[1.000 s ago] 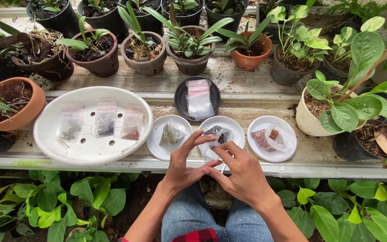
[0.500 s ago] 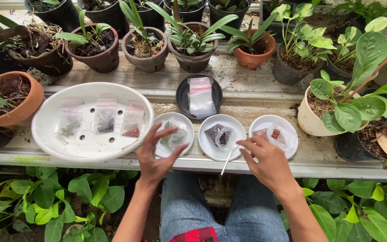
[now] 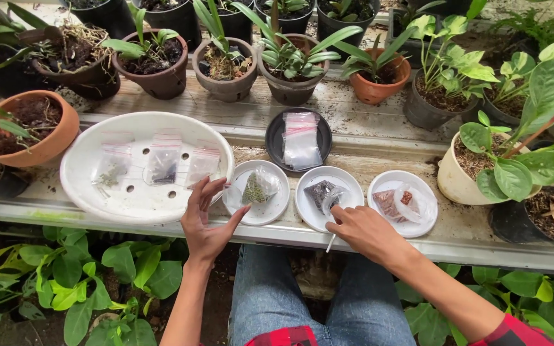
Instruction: Transferring small seeds from plastic bags into plates using a spoon on a greenhouse workbench.
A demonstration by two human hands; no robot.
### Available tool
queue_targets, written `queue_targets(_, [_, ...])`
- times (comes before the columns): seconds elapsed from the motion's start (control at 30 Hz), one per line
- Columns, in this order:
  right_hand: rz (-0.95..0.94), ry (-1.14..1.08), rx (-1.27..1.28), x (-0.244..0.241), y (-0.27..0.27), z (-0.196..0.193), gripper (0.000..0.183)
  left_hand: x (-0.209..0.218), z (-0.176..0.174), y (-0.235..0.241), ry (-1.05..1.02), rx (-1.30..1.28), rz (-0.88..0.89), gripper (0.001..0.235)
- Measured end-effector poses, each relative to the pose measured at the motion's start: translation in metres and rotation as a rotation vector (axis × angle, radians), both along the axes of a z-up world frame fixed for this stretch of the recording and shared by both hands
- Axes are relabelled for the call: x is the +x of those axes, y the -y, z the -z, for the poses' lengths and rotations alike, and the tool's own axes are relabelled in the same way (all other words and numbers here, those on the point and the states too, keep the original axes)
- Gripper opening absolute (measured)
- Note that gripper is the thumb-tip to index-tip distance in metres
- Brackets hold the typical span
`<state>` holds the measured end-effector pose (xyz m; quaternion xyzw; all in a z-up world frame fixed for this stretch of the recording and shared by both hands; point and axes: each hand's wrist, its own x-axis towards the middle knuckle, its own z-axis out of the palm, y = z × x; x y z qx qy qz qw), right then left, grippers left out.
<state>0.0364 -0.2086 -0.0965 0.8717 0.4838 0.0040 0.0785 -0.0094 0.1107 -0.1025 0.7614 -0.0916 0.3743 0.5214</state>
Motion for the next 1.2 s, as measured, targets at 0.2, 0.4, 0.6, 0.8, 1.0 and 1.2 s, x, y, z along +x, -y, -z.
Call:
queue_targets(0.2, [0.016, -0.015, -0.072, 0.005, -0.001, 0.006, 0.022, -0.001, 0.010, 0.001, -0.022, -0.034, 0.005, 0.098])
queue_targets(0.4, [0.034, -0.107, 0.207, 0.002, 0.004, -0.016, 0.012, 0.002, 0.025, 0.002, -0.010, 0.042, -0.041, 0.092])
queue_targets(0.6, [0.267, -0.432, 0.822, 0.006, -0.016, -0.054, 0.009, 0.007, 0.030, 0.009, 0.010, 0.054, -0.076, 0.081])
queue_targets(0.8, [0.492, -0.437, 1.390, 0.024, -0.075, -0.044, 0.011, 0.007, 0.042, 0.016, 0.100, 0.111, -0.098, 0.075])
queue_targets(1.0, [0.474, -0.344, 1.389, 0.043, -0.125, -0.023, 0.012, 0.008, 0.042, 0.014, 0.111, 0.115, -0.126, 0.073])
queue_targets(1.2, [0.222, -0.266, 1.227, 0.034, -0.149, -0.006, 0.011, 0.007, 0.043, 0.012, 0.134, 0.067, -0.110, 0.071])
